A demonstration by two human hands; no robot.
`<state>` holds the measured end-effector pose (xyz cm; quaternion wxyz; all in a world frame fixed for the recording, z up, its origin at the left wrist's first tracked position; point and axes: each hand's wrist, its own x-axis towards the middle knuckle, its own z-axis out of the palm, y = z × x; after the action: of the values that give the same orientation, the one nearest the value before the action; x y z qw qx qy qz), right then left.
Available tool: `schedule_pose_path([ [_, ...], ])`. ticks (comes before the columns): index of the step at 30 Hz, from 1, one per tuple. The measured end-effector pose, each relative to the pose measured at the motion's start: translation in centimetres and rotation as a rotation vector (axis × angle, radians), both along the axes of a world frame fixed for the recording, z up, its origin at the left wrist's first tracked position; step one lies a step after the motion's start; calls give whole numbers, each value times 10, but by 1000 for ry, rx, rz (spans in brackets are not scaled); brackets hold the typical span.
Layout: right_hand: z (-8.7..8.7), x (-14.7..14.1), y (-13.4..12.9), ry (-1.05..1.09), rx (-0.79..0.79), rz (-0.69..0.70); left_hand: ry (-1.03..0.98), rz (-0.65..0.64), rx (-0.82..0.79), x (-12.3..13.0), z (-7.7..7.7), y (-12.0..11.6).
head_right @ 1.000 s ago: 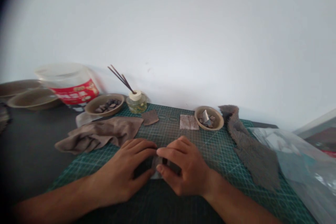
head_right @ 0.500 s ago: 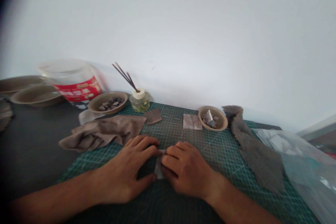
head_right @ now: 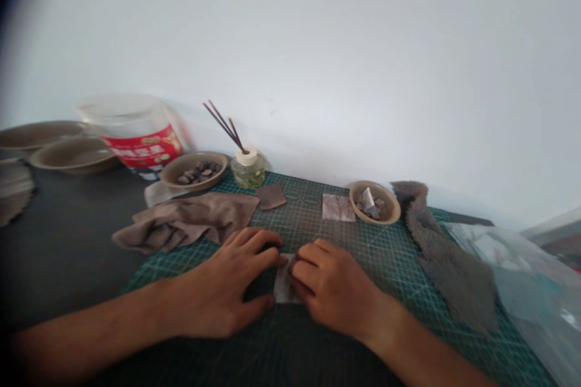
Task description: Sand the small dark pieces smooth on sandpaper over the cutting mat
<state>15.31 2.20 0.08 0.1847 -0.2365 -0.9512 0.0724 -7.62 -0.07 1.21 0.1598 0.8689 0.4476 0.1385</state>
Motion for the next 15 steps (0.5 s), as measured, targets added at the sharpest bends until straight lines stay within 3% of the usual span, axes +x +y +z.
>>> schedule_pose_path([
  [11,6,-4,-1,6,-33,-54,25,28,18,4,0,-4],
  [15,8,-4,-4,-10,-37,-12,27,33,25,4,-1,-5],
])
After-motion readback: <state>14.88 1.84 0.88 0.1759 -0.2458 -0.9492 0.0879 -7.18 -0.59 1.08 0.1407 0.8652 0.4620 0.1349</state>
